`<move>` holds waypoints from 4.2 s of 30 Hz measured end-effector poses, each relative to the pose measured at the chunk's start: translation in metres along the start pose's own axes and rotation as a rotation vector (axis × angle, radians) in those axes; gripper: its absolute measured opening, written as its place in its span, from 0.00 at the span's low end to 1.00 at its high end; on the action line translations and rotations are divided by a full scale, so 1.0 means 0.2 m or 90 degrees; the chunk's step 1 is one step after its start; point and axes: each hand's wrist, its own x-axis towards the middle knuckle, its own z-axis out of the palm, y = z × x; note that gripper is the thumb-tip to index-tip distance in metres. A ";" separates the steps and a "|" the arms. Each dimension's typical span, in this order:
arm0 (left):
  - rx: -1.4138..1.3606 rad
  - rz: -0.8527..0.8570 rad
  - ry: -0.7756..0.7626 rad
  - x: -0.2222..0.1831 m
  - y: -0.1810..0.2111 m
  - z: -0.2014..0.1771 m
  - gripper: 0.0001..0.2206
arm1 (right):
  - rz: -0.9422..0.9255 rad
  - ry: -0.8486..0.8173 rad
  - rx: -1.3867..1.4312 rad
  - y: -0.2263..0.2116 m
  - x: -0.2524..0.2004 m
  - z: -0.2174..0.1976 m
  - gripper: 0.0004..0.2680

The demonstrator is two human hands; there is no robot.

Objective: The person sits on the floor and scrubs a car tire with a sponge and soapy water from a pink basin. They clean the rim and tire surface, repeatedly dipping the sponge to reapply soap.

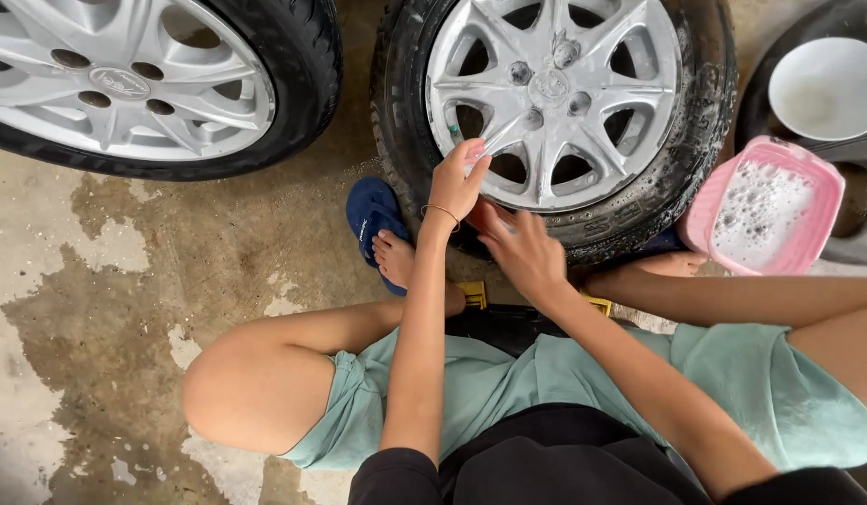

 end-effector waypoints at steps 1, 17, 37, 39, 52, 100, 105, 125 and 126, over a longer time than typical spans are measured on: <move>0.000 0.000 -0.002 -0.02 0.01 -0.02 0.18 | 0.001 -0.001 0.000 -0.02 0.03 0.02 0.19; 0.037 -0.081 0.281 -0.02 -0.36 -0.16 0.23 | -0.154 -0.095 -0.113 0.45 -0.10 -0.17 0.19; -0.191 -0.127 0.163 -0.04 -0.74 -0.35 0.32 | -0.042 -0.236 -0.028 -0.30 0.43 -0.07 0.21; -0.267 -0.150 0.144 -0.06 -0.69 -0.36 0.34 | -0.013 -0.175 -0.017 -0.39 0.66 0.02 0.21; -0.230 -0.190 0.108 -0.05 -0.66 -0.38 0.32 | -0.078 -0.144 -0.060 -0.38 0.57 0.01 0.21; -0.316 -0.239 0.081 -0.17 -0.68 -0.34 0.34 | -0.002 -0.292 -0.059 -0.51 0.74 -0.21 0.23; -0.310 -0.229 0.093 -0.17 -0.68 -0.36 0.33 | -0.159 -0.033 -0.129 -0.40 0.62 -0.03 0.20; 0.008 -0.169 0.036 0.02 -0.27 -0.25 0.26 | -0.134 0.022 -0.202 0.22 -0.14 0.08 0.21; 0.037 -0.154 0.011 0.03 -0.21 -0.19 0.26 | -0.153 0.039 -0.228 0.30 -0.21 0.08 0.21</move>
